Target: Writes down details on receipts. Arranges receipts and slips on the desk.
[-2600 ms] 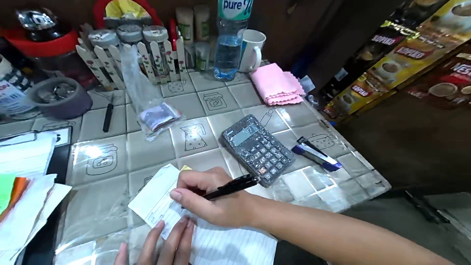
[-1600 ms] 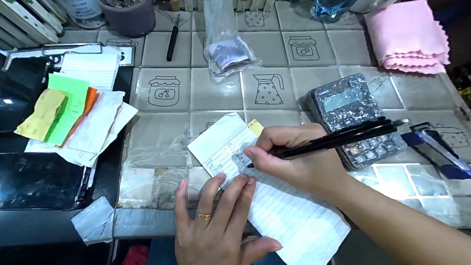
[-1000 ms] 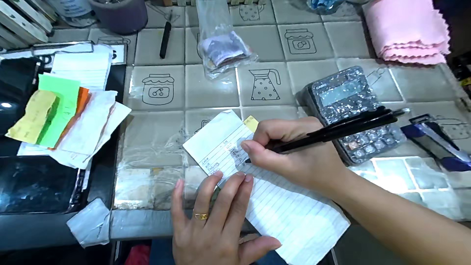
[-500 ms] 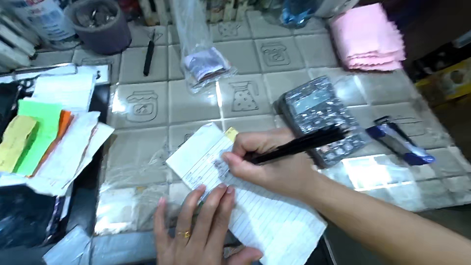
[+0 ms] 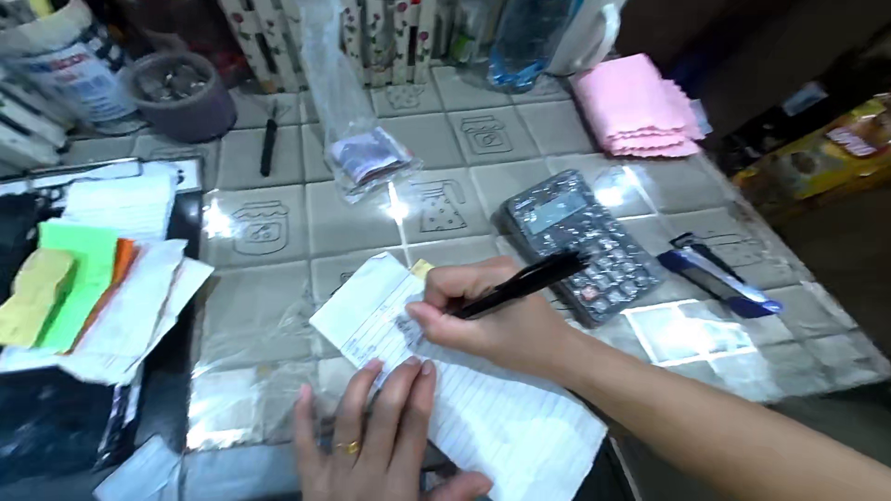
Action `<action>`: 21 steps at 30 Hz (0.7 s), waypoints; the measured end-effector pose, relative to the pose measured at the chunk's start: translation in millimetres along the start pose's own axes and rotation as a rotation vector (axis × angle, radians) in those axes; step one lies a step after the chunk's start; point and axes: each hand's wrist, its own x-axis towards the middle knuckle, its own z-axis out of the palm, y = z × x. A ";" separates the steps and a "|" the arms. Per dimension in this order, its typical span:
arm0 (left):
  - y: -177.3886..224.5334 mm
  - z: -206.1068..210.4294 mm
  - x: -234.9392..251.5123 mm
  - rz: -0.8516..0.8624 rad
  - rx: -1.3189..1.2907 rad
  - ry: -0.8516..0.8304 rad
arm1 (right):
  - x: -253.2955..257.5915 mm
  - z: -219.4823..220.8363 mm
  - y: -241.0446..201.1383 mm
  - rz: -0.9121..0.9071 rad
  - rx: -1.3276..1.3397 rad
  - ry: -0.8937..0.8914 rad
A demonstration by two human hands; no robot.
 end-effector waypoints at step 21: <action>2.0 4.6 -3.0 -0.020 -0.007 0.047 | 0.3 -1.2 -3.9 0.042 -0.056 0.022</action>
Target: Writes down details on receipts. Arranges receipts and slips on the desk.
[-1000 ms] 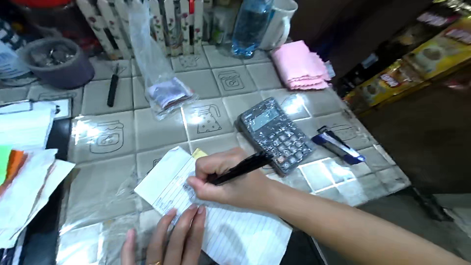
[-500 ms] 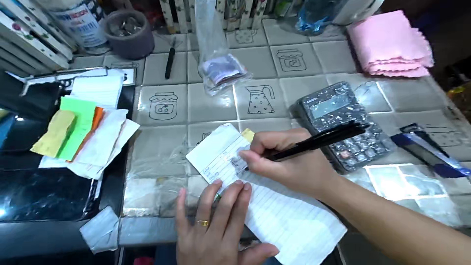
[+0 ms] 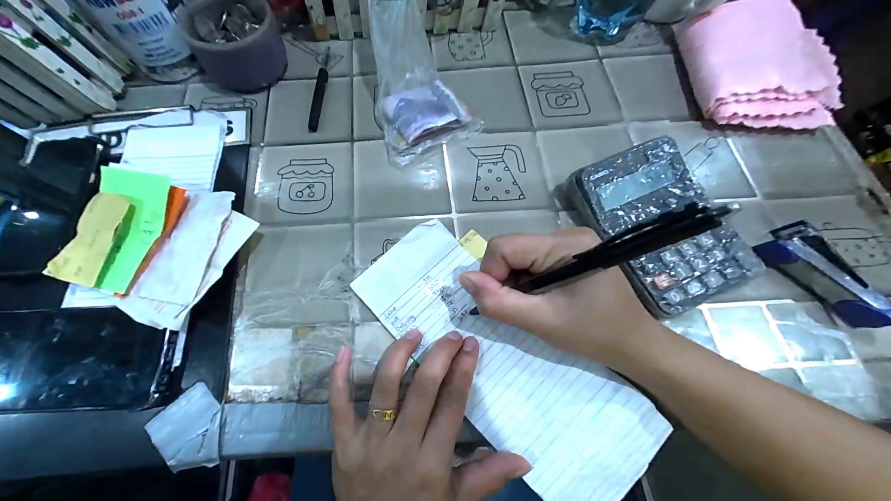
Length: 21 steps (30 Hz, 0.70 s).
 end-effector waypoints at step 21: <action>0.4 0.8 0.4 -0.007 0.002 0.017 | -3.4 0.0 -2.7 -0.037 0.062 -0.005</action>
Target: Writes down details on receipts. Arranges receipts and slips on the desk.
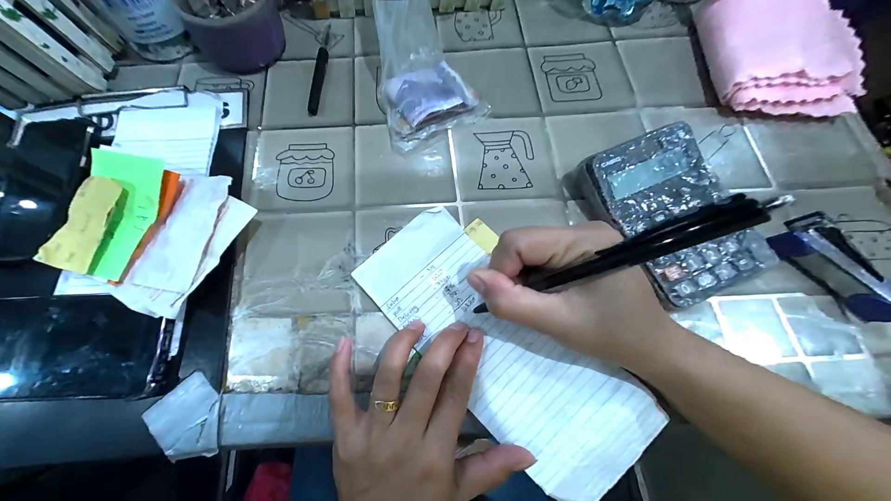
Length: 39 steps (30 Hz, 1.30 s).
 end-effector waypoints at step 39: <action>-0.9 -0.7 0.8 0.006 -0.021 0.003 | 0.0 -0.3 1.3 -0.012 -0.048 -0.031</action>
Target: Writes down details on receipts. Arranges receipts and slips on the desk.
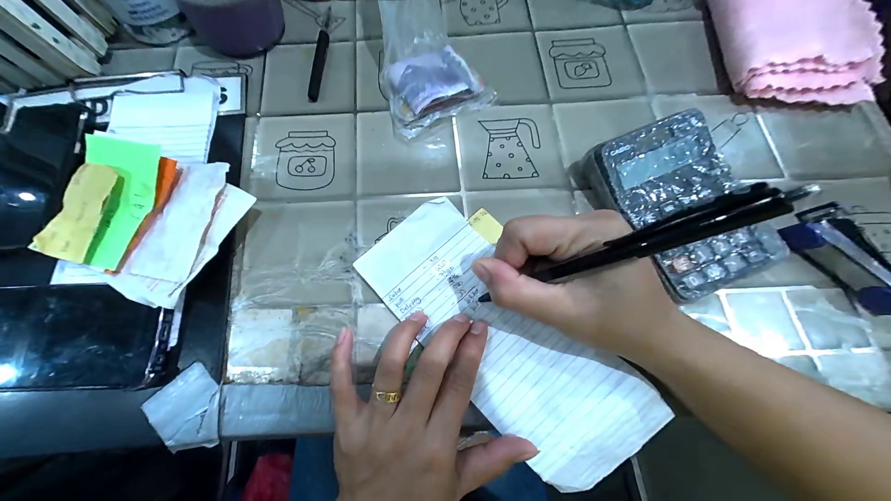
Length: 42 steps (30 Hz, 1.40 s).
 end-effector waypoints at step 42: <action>-1.1 -1.3 -0.4 0.003 0.006 -0.026 | -2.3 -13.7 -3.5 -0.005 0.046 0.107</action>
